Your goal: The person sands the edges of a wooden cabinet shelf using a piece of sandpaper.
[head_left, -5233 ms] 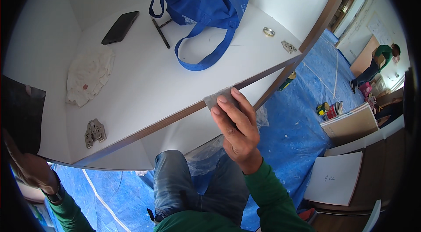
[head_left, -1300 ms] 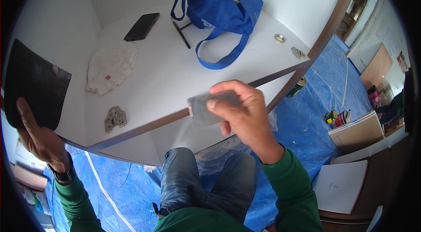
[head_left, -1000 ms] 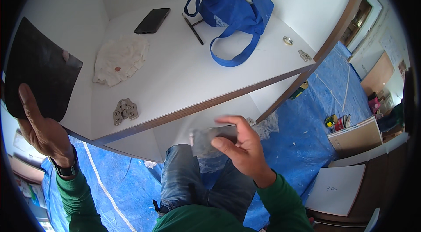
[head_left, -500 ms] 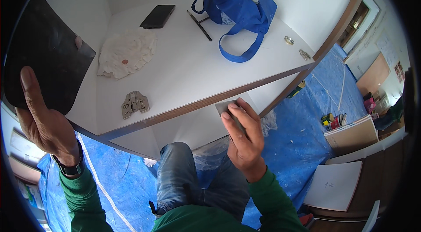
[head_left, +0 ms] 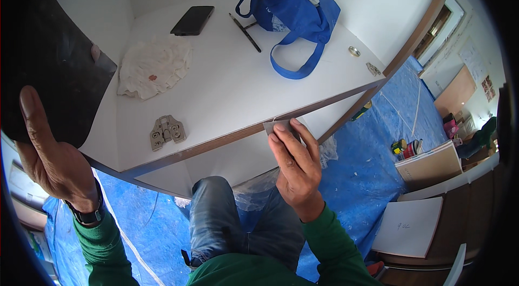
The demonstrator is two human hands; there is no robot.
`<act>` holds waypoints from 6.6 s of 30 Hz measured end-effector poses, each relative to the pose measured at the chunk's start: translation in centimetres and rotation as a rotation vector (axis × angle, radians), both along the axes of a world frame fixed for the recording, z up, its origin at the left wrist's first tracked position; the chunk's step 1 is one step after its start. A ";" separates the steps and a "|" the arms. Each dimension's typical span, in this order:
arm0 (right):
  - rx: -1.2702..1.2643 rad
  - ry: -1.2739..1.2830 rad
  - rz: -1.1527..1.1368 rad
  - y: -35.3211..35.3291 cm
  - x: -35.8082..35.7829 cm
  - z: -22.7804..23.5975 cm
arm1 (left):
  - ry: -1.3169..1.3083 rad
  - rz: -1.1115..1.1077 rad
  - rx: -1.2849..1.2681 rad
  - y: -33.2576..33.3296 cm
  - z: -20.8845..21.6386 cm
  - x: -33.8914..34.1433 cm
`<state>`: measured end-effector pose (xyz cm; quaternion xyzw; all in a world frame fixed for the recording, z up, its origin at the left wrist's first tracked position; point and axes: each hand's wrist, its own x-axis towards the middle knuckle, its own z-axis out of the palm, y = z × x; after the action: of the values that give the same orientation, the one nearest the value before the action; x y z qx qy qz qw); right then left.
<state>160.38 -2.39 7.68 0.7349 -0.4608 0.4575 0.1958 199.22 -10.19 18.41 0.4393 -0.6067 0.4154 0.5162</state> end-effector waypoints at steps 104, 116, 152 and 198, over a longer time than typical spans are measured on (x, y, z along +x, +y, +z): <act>-0.174 0.019 0.149 -1.1 8.2 -3.2 | 0.174 -0.363 -0.003 -0.1 0.6 -3.2; -0.165 0.008 0.153 -0.8 9.0 -2.6 | 0.200 -0.685 -0.046 -1.0 0.4 -3.5; -0.165 -0.001 0.066 -0.3 11.2 -3.1 | 0.335 -0.496 -0.082 -1.1 0.0 -2.9; 0.286 -1.319 0.277 0.0 -3.9 3.1 | 0.423 -0.477 0.014 -0.4 0.7 -4.6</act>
<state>156.51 -2.34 10.80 0.3738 -0.4414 0.7645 -0.2847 194.59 -10.56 19.10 0.3646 -0.5747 0.1781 0.7107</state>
